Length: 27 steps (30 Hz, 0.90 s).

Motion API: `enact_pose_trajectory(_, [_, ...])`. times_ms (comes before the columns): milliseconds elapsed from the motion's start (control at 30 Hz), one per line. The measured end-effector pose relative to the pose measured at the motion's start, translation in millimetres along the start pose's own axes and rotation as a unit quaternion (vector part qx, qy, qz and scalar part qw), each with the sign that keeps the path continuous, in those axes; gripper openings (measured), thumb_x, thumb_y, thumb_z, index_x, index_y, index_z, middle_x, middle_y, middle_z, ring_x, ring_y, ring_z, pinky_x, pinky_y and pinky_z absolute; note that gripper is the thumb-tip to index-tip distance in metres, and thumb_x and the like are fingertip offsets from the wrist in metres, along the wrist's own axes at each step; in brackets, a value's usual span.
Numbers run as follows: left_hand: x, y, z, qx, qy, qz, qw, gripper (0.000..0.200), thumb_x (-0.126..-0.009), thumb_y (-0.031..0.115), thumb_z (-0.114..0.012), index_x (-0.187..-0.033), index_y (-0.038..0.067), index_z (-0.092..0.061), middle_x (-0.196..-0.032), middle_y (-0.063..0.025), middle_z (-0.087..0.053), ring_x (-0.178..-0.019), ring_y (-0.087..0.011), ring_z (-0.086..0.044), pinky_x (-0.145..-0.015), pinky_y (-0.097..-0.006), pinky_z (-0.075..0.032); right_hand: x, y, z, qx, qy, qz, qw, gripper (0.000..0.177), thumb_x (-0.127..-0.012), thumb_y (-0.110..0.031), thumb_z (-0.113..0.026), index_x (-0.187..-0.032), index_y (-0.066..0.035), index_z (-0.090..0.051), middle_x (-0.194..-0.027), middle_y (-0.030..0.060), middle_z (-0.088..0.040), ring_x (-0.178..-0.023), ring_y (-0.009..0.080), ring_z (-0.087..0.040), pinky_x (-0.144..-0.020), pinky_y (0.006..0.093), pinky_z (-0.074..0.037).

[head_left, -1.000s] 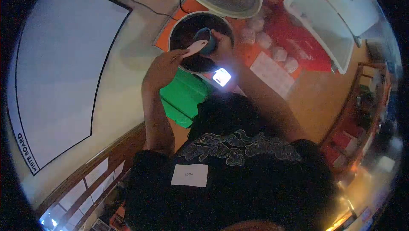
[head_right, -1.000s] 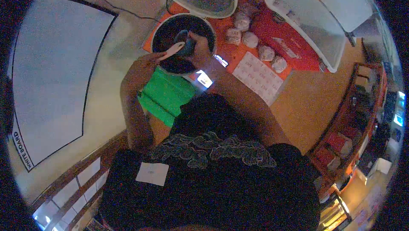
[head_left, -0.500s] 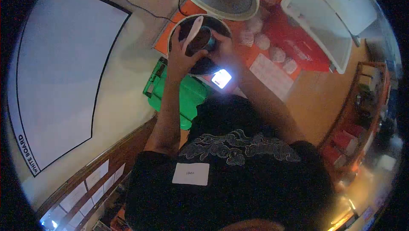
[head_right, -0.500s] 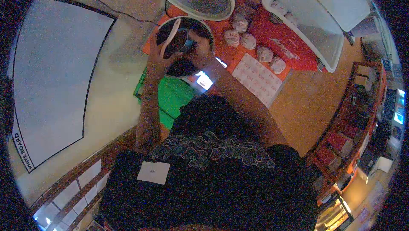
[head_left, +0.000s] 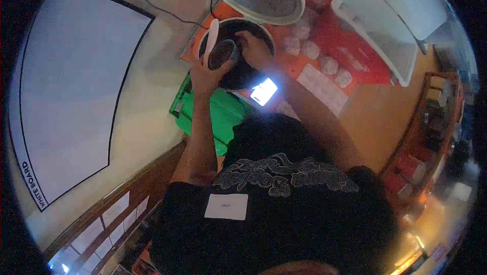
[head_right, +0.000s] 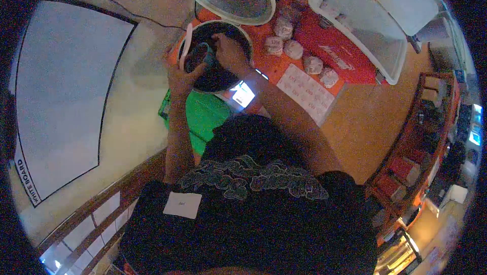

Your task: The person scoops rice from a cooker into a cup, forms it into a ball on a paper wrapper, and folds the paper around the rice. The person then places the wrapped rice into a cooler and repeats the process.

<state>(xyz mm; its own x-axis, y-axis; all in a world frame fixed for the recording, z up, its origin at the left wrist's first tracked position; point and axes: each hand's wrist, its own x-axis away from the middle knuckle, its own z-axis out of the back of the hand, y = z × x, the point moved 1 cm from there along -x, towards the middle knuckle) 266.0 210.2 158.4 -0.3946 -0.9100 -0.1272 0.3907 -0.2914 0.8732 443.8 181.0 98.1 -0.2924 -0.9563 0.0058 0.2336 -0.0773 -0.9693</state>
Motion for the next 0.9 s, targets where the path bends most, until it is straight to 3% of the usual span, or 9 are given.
enact_pose_trajectory(167, [-1,-11,5,-0.010,-0.002,-0.027,1.000,0.093,-0.065,0.030,-0.087,-0.139,0.005,-0.037,-0.146,-0.0206,-0.026,-0.131,-0.0316,-0.039,-0.107,-0.0444,-0.040,0,16,-10,0.216,-0.058,0.164,0.961,0.039,-0.080,-0.003,-0.055,-0.120,-0.003,-0.059,-0.122,0.0205,-0.060,-0.117,0.0363,-0.056,-0.099,0.0410,-0.044])
enact_pose_trajectory(267, [3,-6,6,0.162,-0.019,0.058,0.985,0.099,-0.066,0.020,-0.088,-0.142,0.004,-0.027,-0.144,-0.0210,-0.030,-0.131,-0.0309,-0.041,-0.105,-0.0449,-0.042,-8,23,-10,-0.027,-0.089,0.095,0.991,0.036,-0.088,-0.012,-0.054,-0.123,-0.005,-0.057,-0.118,0.0166,-0.062,-0.111,0.0320,-0.059,-0.097,0.0442,-0.046])
enact_pose_trajectory(300, [4,-7,4,0.246,-0.043,0.117,0.961,0.102,-0.066,0.015,-0.087,-0.143,0.004,-0.022,-0.143,-0.0209,-0.033,-0.131,-0.0307,-0.042,-0.104,-0.0445,-0.044,3,-8,2,-0.282,-0.117,-0.097,0.947,0.033,-0.091,-0.018,-0.053,-0.122,-0.006,-0.057,-0.115,0.0147,-0.063,-0.107,0.0297,-0.060,-0.094,0.0450,-0.047])
enact_pose_trajectory(333, [5,-8,1,0.247,-0.044,0.118,0.961,0.102,-0.066,0.015,-0.087,-0.143,0.004,-0.022,-0.143,-0.0209,-0.033,-0.131,-0.0307,-0.042,-0.104,-0.0445,-0.044,13,-26,7,-0.507,-0.132,-0.280,0.805,0.032,-0.095,-0.025,-0.052,-0.121,-0.007,-0.057,-0.112,0.0127,-0.063,-0.102,0.0274,-0.061,-0.091,0.0459,-0.049])
enact_pose_trajectory(433, [4,-6,-5,0.284,-0.007,0.026,0.958,0.111,-0.067,0.004,-0.085,-0.146,0.004,-0.007,-0.118,-0.0212,-0.058,-0.113,-0.0287,-0.058,-0.099,-0.0393,-0.048,18,-28,-3,-0.537,-0.138,-0.298,0.777,0.033,-0.098,-0.035,-0.047,-0.117,-0.010,-0.058,-0.108,0.0094,-0.064,-0.094,0.0265,-0.062,-0.086,0.0461,-0.051])
enact_pose_trajectory(633, [8,-8,2,0.074,0.004,-0.019,0.997,0.091,-0.071,0.006,-0.082,-0.141,0.004,-0.025,-0.115,-0.0181,-0.060,-0.102,-0.0235,-0.063,-0.090,-0.0355,-0.051,19,-21,11,-0.558,-0.024,-0.268,0.785,0.032,-0.097,-0.034,-0.050,-0.116,-0.009,-0.057,-0.107,0.0101,-0.064,-0.098,0.0260,-0.064,-0.086,0.0470,-0.054])
enact_pose_trajectory(733, [12,-21,13,-0.102,-0.007,0.078,0.992,0.078,-0.072,0.009,-0.080,-0.137,0.007,-0.035,-0.119,-0.0178,-0.060,-0.100,-0.0267,-0.065,-0.087,-0.0374,-0.052,22,-24,18,-0.546,-0.009,-0.222,0.808,0.041,-0.099,-0.036,-0.043,-0.127,-0.007,-0.051,-0.123,0.0127,-0.059,-0.110,0.0269,-0.060,-0.095,0.0478,-0.050])
enact_pose_trajectory(833, [17,-25,11,-0.352,-0.017,-0.130,0.927,0.071,-0.076,0.013,-0.076,-0.135,0.011,-0.038,-0.113,-0.0177,-0.063,-0.100,-0.0341,-0.065,-0.086,-0.0427,-0.051,19,-19,17,-0.597,-0.030,-0.115,0.794,0.045,-0.100,-0.035,-0.042,-0.131,-0.004,-0.047,-0.128,0.0146,-0.056,-0.116,0.0268,-0.057,-0.100,0.0470,-0.047])
enact_pose_trajectory(900, [19,-14,12,-0.239,-0.065,0.063,0.967,0.062,-0.080,0.015,-0.069,-0.135,0.014,-0.040,-0.118,-0.0176,-0.061,-0.102,-0.0400,-0.062,-0.088,-0.0481,-0.050,18,-13,15,-0.616,-0.021,-0.101,0.781,0.040,-0.099,-0.031,-0.044,-0.127,-0.004,-0.051,-0.121,0.0136,-0.060,-0.111,0.0267,-0.060,-0.097,0.0461,-0.049])
